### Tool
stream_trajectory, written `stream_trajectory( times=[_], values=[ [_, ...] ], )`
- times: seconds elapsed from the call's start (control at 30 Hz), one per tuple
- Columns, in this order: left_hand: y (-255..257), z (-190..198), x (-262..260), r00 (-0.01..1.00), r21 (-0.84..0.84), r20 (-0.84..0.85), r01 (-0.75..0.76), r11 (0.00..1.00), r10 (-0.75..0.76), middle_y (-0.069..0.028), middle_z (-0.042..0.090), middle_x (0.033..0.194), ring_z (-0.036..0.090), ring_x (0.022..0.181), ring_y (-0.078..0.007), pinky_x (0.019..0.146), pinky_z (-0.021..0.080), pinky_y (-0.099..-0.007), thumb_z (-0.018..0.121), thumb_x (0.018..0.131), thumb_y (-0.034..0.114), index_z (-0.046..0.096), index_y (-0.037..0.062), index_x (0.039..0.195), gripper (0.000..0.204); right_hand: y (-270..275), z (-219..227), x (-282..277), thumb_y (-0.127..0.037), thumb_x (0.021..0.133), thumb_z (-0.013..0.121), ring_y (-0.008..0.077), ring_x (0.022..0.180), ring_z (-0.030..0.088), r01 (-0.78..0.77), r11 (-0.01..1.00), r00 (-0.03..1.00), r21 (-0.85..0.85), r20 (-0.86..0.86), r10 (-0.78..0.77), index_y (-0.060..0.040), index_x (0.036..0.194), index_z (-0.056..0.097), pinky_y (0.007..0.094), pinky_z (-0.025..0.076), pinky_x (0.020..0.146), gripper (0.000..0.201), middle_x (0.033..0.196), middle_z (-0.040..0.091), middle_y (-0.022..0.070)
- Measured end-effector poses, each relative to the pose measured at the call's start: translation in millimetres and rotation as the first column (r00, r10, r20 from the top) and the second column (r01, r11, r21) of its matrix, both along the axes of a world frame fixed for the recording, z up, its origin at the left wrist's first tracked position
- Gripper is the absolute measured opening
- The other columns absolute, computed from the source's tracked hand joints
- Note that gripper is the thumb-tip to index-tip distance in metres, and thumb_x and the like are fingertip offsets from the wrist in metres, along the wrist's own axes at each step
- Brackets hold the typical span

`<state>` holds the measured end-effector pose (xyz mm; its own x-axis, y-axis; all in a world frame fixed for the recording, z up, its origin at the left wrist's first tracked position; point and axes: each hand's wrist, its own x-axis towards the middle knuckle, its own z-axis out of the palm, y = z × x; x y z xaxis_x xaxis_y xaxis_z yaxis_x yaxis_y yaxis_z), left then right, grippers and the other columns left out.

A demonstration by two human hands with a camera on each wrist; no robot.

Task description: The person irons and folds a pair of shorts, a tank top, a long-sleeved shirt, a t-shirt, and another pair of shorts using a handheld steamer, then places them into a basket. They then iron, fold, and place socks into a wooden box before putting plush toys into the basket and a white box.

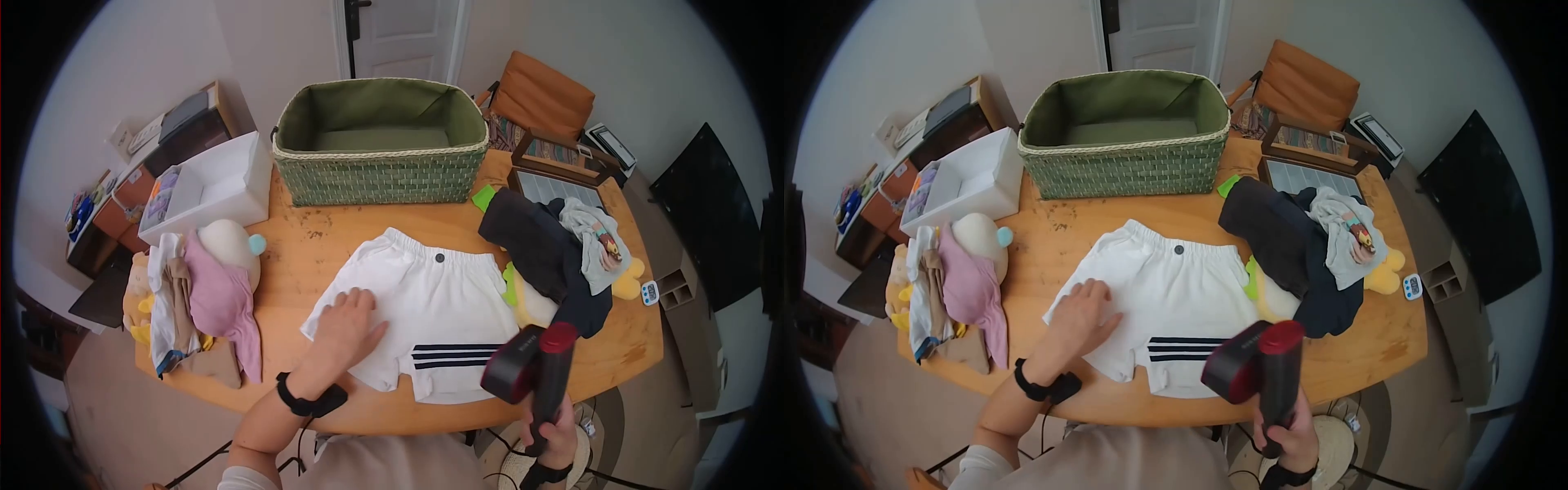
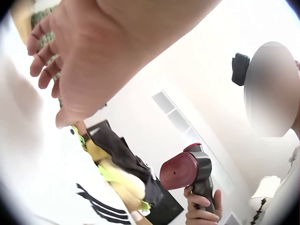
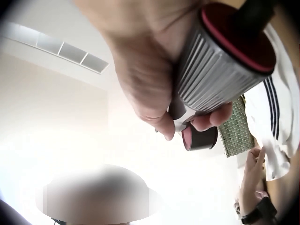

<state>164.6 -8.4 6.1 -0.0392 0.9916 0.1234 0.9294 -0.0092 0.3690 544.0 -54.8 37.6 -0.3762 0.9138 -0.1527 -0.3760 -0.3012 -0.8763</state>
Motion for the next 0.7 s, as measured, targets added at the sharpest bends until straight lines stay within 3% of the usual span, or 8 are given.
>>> stream_trajectory(
  times=[0.07, 0.13, 0.17, 0.3, 0.5, 0.7],
  values=[
    [-17, -7, -30, 0.996, -0.038, -0.066, -0.061, 0.997, 0.059, -0.0086, 0.062, 0.100, 0.063, 0.096, -0.0305, 0.079, 0.054, -0.0444, 0.080, 0.082, 0.031, 0.058, 0.0093, 0.098, 0.035, 28, -1, -29, -0.021, 0.082, 0.085, 0.0176, 0.050, 0.057, -0.114, 0.993, 0.986, 0.037, 0.130, 0.108, -0.0028, 0.138, 0.037, 0.0277, 0.046, 0.044, 0.076, 0.090, 0.058, 0.0112],
    [-29, -6, -47, 0.998, -0.258, 0.016, -0.052, 0.965, 0.058, -0.0087, 0.061, 0.101, 0.062, 0.099, -0.0290, 0.081, 0.054, -0.0442, 0.083, 0.077, 0.038, 0.058, 0.0104, 0.096, 0.041, 53, 1, -62, -0.007, 0.089, 0.075, 0.0141, 0.053, 0.058, -0.224, 0.974, 0.946, 0.026, 0.244, 0.211, -0.0038, 0.140, 0.035, 0.0267, 0.047, 0.047, 0.065, 0.091, 0.059, 0.0089],
    [-32, -6, -50, 0.998, -0.254, 0.022, -0.045, 0.966, 0.052, -0.0087, 0.061, 0.101, 0.062, 0.099, -0.0290, 0.081, 0.054, -0.0442, 0.083, 0.077, 0.038, 0.058, 0.0104, 0.096, 0.041, 66, 2, -80, 0.003, 0.091, 0.067, 0.0119, 0.055, 0.057, -0.292, 0.956, 0.914, 0.008, 0.297, 0.277, -0.0046, 0.141, 0.033, 0.0268, 0.047, 0.048, 0.061, 0.091, 0.059, 0.0083],
    [-39, -14, -60, 0.992, -0.201, 0.123, 0.010, 0.980, 0.015, -0.0079, 0.059, 0.101, 0.059, 0.102, -0.0294, 0.084, 0.053, -0.0426, 0.089, 0.069, 0.037, 0.060, 0.0101, 0.089, 0.045, 128, -20, -151, -0.003, 0.097, 0.065, 0.0105, 0.052, 0.056, -0.462, 0.887, 0.769, 0.017, 0.505, 0.392, -0.0046, 0.137, 0.035, 0.0269, 0.045, 0.045, 0.051, 0.085, 0.055, 0.0062],
    [-48, -27, -65, 0.979, -0.107, 0.203, 0.024, 0.994, -0.002, -0.0070, 0.057, 0.098, 0.057, 0.102, -0.0285, 0.085, 0.051, -0.0396, 0.092, 0.064, 0.034, 0.061, 0.0109, 0.085, 0.044, 162, -29, -201, -0.009, 0.098, 0.066, 0.0128, 0.048, 0.055, -0.476, 0.876, 0.691, -0.082, 0.582, 0.430, -0.0040, 0.139, 0.033, 0.0291, 0.046, 0.044, 0.052, 0.083, 0.054, 0.0060],
    [-48, -31, -67, 0.979, -0.085, 0.203, 0.035, 0.996, -0.017, -0.0061, 0.056, 0.101, 0.057, 0.102, -0.0275, 0.086, 0.050, -0.0380, 0.091, 0.064, 0.035, 0.061, 0.0117, 0.086, 0.044, 180, -39, -256, -0.014, 0.099, 0.065, 0.0132, 0.048, 0.055, -0.432, 0.902, 0.736, 0.015, 0.583, 0.343, -0.0027, 0.139, 0.032, 0.0298, 0.045, 0.044, 0.053, 0.083, 0.053, 0.0051]
  ],
)
